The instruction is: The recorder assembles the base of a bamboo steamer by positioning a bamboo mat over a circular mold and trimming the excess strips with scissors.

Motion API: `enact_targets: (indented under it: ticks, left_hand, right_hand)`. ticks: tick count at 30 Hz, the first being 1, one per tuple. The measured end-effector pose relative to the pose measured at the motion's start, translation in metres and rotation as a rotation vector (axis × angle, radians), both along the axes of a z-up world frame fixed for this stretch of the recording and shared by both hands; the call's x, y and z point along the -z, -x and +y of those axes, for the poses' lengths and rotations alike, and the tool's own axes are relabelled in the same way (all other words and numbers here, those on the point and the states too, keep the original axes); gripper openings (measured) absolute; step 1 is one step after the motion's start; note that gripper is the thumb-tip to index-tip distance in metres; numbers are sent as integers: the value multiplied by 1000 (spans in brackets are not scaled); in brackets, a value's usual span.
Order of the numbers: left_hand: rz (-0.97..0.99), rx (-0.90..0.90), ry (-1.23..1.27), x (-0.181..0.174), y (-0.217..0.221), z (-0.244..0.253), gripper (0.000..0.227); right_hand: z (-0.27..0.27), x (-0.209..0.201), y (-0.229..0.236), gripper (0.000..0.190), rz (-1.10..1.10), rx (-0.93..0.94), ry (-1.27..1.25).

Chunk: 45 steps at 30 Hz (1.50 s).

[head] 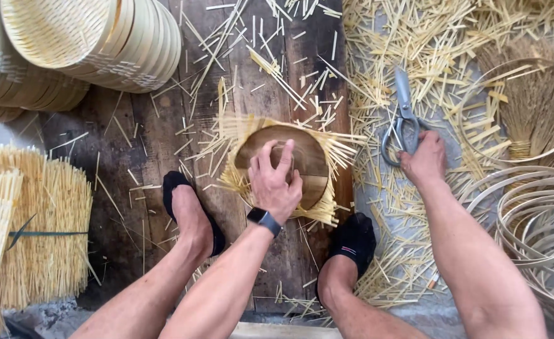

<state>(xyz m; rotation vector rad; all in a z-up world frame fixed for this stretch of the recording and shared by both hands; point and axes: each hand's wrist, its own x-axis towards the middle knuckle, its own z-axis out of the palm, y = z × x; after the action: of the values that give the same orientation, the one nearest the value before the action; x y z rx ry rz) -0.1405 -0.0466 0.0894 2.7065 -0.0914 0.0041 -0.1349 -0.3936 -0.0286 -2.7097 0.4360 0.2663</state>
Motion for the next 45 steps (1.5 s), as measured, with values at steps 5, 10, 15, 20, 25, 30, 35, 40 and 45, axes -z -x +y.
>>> enact_targets:
  ticks: [5,10,15,20,25,30,35,40,45]
  left_hand:
    - [-139,228,69,11,-3,-1,84]
    - [34,507,-16,25,-32,7,78]
    - [26,610,9,-3,-29,-14,70]
    - [41,665,-64,20,-44,-19,70]
    - [58,388,-75,0,-15,-27,91]
    - [119,71,-17,24,6,-39,92]
    - [113,154,27,25,-1,-30,95]
    - [205,284,60,14,-3,-28,93]
    - [220,416,50,17,-16,-14,95]
  right_hand:
    - [4,-19,8,60,350,267,-211]
    - [5,-67,21,59,491,336,-418]
    - [21,-97,60,58,390,349,-316]
    - [24,-104,58,59,193,240,-355]
    - [32,-89,56,67,81,-178,-105]
    - [52,-91,22,55,104,-309,130]
    - [17,-48,26,38,230,-377,255]
    - [47,-91,12,45,-115,-447,321]
    - [16,-35,18,31,-61,-476,338]
